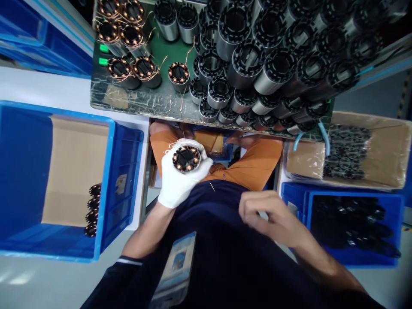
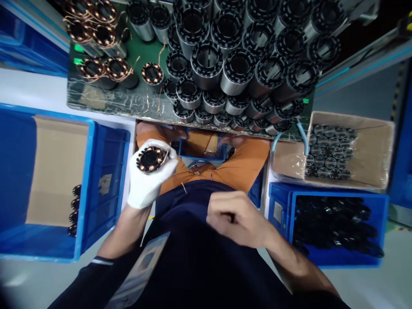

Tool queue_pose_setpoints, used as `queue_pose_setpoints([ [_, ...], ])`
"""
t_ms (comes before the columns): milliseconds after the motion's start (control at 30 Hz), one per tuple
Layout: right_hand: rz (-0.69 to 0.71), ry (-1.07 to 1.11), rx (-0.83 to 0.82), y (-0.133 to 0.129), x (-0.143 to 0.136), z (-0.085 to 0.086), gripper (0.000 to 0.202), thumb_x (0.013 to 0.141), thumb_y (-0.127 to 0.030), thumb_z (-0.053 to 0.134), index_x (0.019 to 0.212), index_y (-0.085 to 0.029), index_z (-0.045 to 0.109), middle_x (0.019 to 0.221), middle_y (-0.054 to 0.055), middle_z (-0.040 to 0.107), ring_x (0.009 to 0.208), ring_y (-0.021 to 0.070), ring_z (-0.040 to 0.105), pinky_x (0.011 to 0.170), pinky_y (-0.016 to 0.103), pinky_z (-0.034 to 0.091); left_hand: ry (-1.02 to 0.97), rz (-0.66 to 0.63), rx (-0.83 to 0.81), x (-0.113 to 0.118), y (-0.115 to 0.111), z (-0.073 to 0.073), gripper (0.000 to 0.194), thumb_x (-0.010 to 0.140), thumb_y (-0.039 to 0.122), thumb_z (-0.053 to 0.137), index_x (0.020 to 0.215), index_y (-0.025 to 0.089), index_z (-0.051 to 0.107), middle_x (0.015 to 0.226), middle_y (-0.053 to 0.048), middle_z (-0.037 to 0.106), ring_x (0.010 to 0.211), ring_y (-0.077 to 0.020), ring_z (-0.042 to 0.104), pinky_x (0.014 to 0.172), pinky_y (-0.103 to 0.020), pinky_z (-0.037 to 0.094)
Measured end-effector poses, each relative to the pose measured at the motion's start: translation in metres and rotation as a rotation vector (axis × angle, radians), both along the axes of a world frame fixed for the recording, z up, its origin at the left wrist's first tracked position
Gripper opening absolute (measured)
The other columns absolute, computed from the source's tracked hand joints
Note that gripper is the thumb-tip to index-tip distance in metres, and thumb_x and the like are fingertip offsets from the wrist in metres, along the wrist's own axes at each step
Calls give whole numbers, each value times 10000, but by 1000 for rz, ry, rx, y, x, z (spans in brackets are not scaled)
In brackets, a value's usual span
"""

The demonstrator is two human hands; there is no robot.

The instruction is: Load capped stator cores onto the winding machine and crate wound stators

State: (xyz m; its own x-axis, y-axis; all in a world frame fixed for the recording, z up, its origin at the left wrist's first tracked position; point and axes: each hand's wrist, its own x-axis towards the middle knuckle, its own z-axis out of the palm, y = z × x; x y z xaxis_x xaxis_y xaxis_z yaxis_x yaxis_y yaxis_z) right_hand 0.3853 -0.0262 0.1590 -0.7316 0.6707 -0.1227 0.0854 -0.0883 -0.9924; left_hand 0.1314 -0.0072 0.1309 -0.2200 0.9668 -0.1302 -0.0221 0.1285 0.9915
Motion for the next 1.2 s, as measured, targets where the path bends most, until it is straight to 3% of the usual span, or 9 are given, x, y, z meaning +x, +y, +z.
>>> queue_pose_setpoints([
  [167, -322, 35, -139, 34, -25, 11, 319, 1083, -484, 846, 1295, -246, 844, 933, -9, 738, 692, 116, 577, 616, 256, 436, 328, -291, 136, -2, -11, 34, 708, 827, 256, 972, 1497, 244, 746, 1211, -52, 835, 1002, -249, 818, 965, -349, 677],
  [300, -379, 100, -6, 51, -53, 9, 198, 1024, -386, 922, 1019, -201, 851, 947, -1, 770, 782, 127, 658, 701, 258, 510, 315, -354, 89, 9, -23, 38, 984, 782, 230, 1014, 1669, 305, 593, 1395, -71, 806, 1142, -316, 842, 967, -367, 690],
  [400, -452, -3, 200, 48, -56, 7, 200, 1077, -323, 849, 925, -202, 804, 868, -5, 738, 762, 136, 642, 683, 279, 494, 329, -243, 44, 19, -30, 29, 851, 789, 268, 1004, 1541, 291, 606, 1159, -35, 822, 952, -258, 845, 858, -333, 677],
  [533, -447, -45, 220, 45, -48, 3, 194, 1066, -306, 854, 906, -218, 785, 832, -15, 701, 712, 132, 622, 616, 284, 474, 434, -82, 308, 27, -35, 15, 539, 732, 303, 953, 1180, 267, 656, 960, 8, 773, 793, -213, 798, 770, -325, 644],
  [667, -556, -42, 77, 53, -27, 2, 208, 1085, -407, 841, 962, -256, 767, 792, -47, 676, 513, 110, 568, 461, 280, 450, 310, -136, 373, 17, -32, 12, 454, 732, 191, 867, 1132, 252, 661, 960, -16, 769, 805, -211, 784, 788, -350, 645],
  [733, -699, -113, 263, 54, -15, 9, 192, 1107, -430, 811, 982, -292, 765, 794, -41, 694, 521, 131, 575, 483, 302, 475, 275, -165, 351, 8, -27, 17, 444, 732, 148, 834, 1131, 242, 662, 985, -20, 738, 837, -196, 761, 788, -333, 622],
  [867, -332, -346, 935, 49, -3, 27, 141, 1030, -363, 916, 1148, -369, 838, 1074, -30, 871, 687, 153, 696, 634, 343, 543, 330, -286, 308, -2, -18, 31, 397, 750, 175, 845, 1093, 234, 652, 986, -3, 697, 851, -171, 714, 787, -301, 582],
  [1000, -62, -270, 1226, 56, 4, 21, 159, 1124, -258, 787, 1279, -292, 800, 1278, -34, 893, 749, 127, 752, 607, 347, 493, 526, -389, 331, -5, -16, 37, 389, 796, 208, 882, 1114, 236, 658, 999, 13, 744, 843, -162, 743, 819, -288, 588],
  [1200, 15, -610, 818, 56, 0, 20, 481, 1162, -182, 633, 1641, -166, 592, 1734, 159, 615, 1449, 291, 731, 1034, 396, 656, 1150, -530, 386, -7, -18, 27, 299, 906, 224, 825, 1185, 216, 718, 1107, -53, 789, 871, -251, 786, 702, -385, 506],
])
